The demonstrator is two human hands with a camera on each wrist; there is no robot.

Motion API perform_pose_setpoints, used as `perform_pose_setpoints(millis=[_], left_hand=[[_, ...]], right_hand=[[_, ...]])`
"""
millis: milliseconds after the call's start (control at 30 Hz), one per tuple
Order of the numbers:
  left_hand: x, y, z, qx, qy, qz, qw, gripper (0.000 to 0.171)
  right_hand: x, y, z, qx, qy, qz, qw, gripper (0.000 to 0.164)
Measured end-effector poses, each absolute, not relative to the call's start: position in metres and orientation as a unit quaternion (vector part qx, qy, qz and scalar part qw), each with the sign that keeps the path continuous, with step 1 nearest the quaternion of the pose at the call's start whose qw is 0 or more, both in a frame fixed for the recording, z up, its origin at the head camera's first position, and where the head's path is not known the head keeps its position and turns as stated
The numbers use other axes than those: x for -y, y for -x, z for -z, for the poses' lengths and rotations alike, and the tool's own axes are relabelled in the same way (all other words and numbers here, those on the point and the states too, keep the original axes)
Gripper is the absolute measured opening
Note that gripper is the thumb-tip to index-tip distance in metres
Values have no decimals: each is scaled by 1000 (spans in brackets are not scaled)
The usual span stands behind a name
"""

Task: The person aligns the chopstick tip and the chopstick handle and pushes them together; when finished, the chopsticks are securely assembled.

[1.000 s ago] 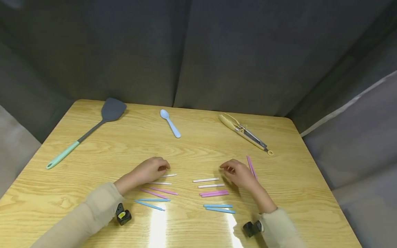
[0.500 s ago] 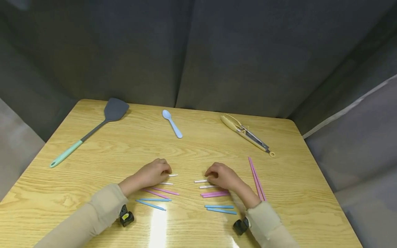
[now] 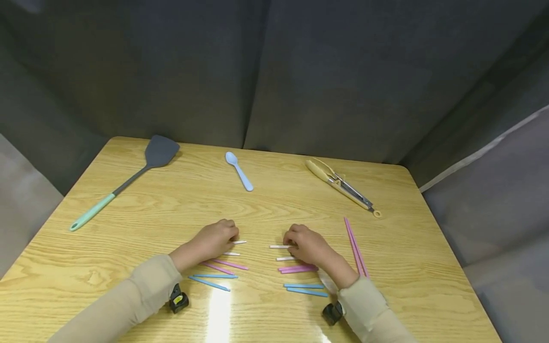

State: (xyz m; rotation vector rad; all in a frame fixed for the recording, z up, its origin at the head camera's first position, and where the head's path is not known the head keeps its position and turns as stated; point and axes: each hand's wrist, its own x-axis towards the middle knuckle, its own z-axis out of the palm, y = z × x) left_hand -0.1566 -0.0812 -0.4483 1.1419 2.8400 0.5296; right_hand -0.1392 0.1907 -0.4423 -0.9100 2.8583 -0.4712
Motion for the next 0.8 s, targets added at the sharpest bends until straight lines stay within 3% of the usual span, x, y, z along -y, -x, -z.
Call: perform_pose_setpoints(millis=[333,667,800], left_hand=[[78,159,447,-915,-373,-153,-8,8],[82,164,433,-926,-307,-211,63,4],[83,167,423,-922,-285,-252,66,4]], right_hand=[[-189,139,443,-945,288,147,42,9],[-194,145,428,-952,231,188,65,7],[-198,145,421,-952,208,216,62,7]])
